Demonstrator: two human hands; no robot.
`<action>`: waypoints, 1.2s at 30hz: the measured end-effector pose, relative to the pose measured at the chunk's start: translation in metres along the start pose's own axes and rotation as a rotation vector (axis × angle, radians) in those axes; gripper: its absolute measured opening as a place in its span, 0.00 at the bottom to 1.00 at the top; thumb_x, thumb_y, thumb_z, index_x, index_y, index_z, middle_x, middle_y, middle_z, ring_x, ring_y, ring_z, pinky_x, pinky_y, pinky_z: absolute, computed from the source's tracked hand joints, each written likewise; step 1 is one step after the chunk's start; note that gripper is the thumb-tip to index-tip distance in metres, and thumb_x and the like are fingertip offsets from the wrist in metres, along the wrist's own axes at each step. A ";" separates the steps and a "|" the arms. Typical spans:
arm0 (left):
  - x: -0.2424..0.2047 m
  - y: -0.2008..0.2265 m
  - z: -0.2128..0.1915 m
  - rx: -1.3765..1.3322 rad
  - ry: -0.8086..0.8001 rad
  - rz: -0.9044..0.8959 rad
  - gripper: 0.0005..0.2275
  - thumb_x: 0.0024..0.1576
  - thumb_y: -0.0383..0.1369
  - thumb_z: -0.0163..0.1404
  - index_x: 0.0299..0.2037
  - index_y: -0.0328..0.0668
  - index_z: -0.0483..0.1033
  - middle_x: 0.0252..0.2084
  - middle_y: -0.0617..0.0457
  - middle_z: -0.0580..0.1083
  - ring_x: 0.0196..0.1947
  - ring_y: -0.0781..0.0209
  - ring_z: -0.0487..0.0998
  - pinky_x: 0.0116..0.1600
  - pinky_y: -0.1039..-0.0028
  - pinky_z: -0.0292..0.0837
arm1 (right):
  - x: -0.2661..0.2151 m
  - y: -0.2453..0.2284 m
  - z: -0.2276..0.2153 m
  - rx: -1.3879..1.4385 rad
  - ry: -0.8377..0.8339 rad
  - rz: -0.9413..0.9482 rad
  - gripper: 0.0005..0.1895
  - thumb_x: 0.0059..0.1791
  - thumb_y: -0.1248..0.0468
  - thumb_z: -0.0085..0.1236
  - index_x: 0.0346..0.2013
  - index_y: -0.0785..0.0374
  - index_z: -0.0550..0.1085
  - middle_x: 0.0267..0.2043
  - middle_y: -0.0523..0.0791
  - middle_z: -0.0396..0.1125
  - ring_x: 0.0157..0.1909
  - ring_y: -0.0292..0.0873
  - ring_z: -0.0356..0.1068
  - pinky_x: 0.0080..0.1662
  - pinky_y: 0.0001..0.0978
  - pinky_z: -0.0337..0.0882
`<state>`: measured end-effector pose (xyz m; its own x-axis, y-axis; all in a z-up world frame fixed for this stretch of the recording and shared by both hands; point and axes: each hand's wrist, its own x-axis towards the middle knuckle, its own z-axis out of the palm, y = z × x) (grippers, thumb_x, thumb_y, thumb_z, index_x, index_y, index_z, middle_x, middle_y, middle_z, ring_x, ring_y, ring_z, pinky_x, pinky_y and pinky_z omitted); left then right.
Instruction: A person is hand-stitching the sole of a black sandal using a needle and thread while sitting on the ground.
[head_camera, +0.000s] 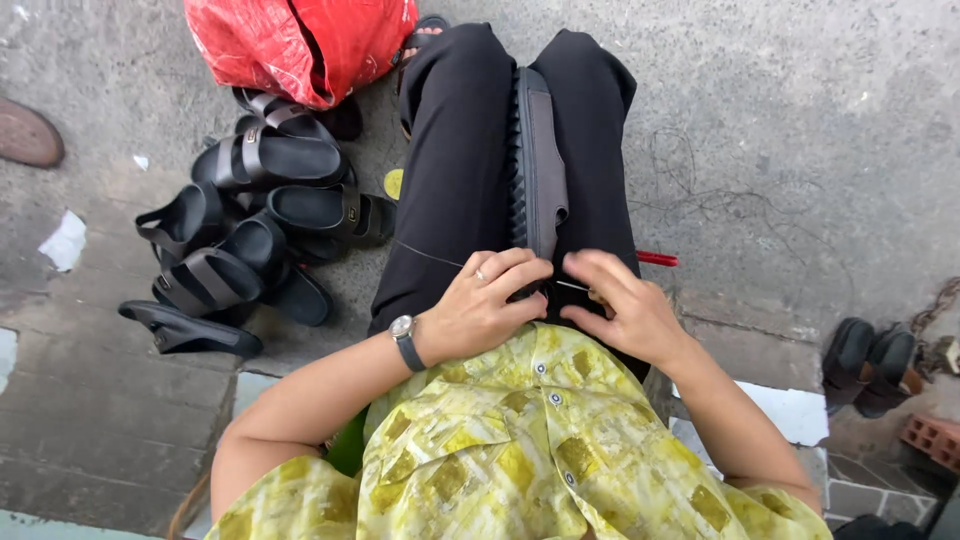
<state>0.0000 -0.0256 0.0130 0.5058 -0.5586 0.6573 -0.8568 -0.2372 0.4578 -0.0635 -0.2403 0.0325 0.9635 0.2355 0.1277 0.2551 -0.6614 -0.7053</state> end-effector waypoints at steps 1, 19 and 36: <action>-0.002 -0.001 0.001 -0.154 -0.067 -0.094 0.04 0.58 0.33 0.50 0.31 0.48 0.73 0.40 0.56 0.72 0.46 0.53 0.72 0.44 0.72 0.62 | -0.002 0.002 0.002 0.064 -0.038 0.040 0.19 0.42 0.60 0.62 0.47 0.56 0.71 0.39 0.43 0.67 0.21 0.43 0.68 0.22 0.31 0.67; 0.001 0.001 -0.020 -0.320 -0.298 -0.494 0.22 0.52 0.35 0.57 0.52 0.35 0.64 0.50 0.44 0.65 0.46 0.44 0.72 0.41 0.63 0.72 | -0.036 0.019 -0.105 1.243 0.382 0.523 0.08 0.42 0.62 0.51 0.20 0.59 0.64 0.15 0.40 0.49 0.16 0.31 0.50 0.22 0.22 0.51; 0.009 -0.031 -0.025 -0.838 -0.239 -0.630 0.09 0.59 0.36 0.49 0.29 0.53 0.81 0.36 0.56 0.65 0.37 0.61 0.67 0.46 0.75 0.64 | -0.012 0.008 0.002 0.023 -0.201 0.286 0.17 0.43 0.55 0.58 0.46 0.38 0.75 0.24 0.33 0.72 0.30 0.39 0.74 0.29 0.29 0.73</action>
<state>0.0337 -0.0034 0.0196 0.7218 -0.6889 0.0669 -0.0613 0.0328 0.9976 -0.0728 -0.2475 0.0241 0.9599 0.1800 -0.2151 -0.0268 -0.7048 -0.7089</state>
